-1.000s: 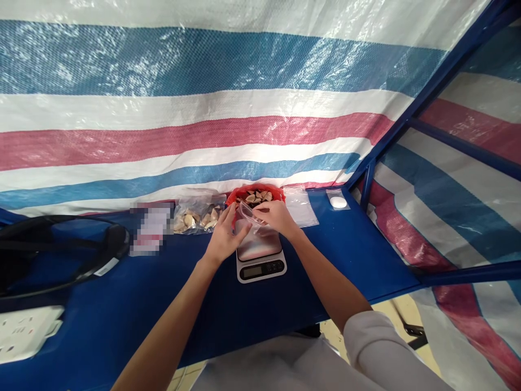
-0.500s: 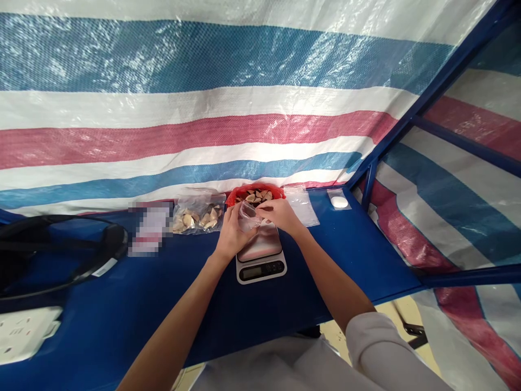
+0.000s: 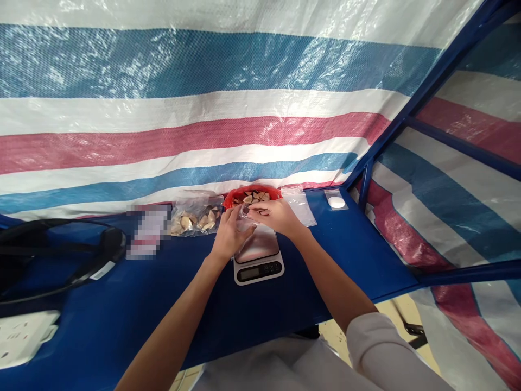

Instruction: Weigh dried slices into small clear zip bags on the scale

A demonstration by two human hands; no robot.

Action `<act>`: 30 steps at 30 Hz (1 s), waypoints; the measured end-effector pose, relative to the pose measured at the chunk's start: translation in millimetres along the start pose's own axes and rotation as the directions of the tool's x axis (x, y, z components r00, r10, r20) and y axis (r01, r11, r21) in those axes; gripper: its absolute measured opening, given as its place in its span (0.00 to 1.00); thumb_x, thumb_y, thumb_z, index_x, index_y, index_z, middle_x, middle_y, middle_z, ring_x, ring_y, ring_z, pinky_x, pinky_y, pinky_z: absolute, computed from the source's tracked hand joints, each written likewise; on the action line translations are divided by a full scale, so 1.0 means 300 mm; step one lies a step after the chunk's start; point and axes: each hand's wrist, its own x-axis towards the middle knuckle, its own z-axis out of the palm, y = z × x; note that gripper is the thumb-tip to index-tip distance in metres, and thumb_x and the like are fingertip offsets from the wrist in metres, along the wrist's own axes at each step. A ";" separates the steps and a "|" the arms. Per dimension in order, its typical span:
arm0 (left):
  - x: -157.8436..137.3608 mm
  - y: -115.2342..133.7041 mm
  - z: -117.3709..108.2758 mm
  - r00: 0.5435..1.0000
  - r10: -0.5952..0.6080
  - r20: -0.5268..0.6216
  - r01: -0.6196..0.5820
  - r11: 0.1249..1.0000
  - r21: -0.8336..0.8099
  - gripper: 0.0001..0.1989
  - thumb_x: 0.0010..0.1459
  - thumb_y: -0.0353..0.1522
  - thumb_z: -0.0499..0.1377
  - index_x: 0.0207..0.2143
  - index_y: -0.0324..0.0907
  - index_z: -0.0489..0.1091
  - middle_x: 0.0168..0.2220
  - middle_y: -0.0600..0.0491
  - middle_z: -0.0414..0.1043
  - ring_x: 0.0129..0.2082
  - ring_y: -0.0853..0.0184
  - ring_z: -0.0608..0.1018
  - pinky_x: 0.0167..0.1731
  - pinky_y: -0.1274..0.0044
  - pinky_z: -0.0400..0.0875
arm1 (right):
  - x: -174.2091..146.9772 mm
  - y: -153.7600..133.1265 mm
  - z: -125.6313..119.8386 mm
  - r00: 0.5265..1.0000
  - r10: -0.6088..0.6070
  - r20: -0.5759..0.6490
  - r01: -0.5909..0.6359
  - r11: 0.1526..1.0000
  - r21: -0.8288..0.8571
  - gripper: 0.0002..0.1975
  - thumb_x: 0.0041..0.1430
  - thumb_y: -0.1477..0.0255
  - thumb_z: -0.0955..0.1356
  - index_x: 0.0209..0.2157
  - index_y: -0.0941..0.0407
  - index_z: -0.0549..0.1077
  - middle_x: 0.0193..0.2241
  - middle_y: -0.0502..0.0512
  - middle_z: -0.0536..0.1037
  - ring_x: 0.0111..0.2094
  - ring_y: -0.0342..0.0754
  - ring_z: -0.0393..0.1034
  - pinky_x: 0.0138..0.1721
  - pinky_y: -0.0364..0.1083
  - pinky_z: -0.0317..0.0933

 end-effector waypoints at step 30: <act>0.043 0.016 -0.055 0.997 0.017 -0.078 -0.021 0.999 -0.045 0.23 0.56 0.40 0.67 0.52 0.45 0.71 0.49 0.45 0.78 0.52 0.51 0.79 0.55 0.59 0.73 | 0.060 0.060 0.023 0.992 -0.050 0.113 -0.007 0.890 0.456 0.12 0.57 0.63 0.75 0.42 0.53 0.84 0.42 0.53 0.85 0.45 0.51 0.80 0.51 0.49 0.74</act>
